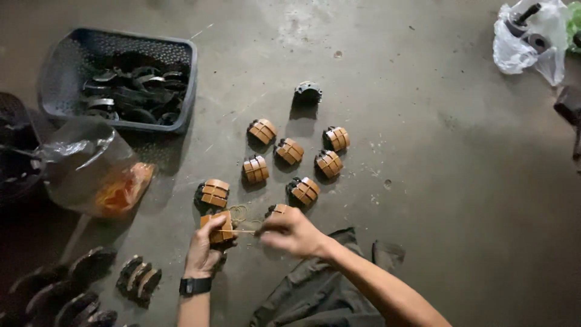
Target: Grouping motorcycle brake shoes together and securing them with rubber bands.
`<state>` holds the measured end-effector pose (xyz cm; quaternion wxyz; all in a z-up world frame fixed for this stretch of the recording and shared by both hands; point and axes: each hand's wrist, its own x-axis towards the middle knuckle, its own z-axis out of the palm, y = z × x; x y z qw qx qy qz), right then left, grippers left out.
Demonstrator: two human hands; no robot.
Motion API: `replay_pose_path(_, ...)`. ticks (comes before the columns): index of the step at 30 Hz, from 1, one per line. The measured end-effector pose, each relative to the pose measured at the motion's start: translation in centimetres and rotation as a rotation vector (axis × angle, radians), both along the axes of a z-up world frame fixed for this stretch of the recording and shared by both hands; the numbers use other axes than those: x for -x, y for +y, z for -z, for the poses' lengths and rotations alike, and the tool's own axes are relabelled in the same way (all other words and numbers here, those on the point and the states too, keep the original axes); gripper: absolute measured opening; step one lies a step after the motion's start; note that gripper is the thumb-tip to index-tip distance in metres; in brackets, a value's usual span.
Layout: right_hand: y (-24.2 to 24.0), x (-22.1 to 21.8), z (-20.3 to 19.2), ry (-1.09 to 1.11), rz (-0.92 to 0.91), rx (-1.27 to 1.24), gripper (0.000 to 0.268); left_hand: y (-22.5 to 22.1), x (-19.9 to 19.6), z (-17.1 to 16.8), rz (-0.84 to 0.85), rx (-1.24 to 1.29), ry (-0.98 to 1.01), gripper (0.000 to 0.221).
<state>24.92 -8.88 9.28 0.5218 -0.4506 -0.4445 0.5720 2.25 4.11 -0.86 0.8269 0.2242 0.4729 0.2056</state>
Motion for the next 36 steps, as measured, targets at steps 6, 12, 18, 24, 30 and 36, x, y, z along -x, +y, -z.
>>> replay_pose_path(6,2.6,1.0,-5.8,-0.944,-0.224,-0.318,0.052,-0.8,0.3,-1.0,0.377,-0.602,-0.152,0.035)
replay_pose_path(12,1.6,2.0,-3.8,-0.842,-0.226,-0.245,0.051,-3.8,-1.7,-2.6,0.212,-0.534,0.107,0.037)
replay_pose_path(18,0.1,0.2,-5.2,-0.293,-0.040,-0.073,0.016,-6.7,1.1,4.9,0.471,-0.399,-0.059,0.056)
replay_pose_path(24,1.8,-0.1,-6.0,-0.158,-0.272,0.008,0.014,-6.2,0.3,-3.5,1.161,-0.430,-0.504,0.074)
replay_pose_path(30,4.6,0.4,-4.9,-0.354,-0.505,-0.116,0.020,-7.8,0.0,-0.5,0.982,-0.257,-0.397,0.049)
replay_pose_path(36,3.2,0.9,-1.7,-0.829,-0.093,0.166,0.064,-8.2,-2.2,-1.4,0.155,-0.390,-0.483,0.068)
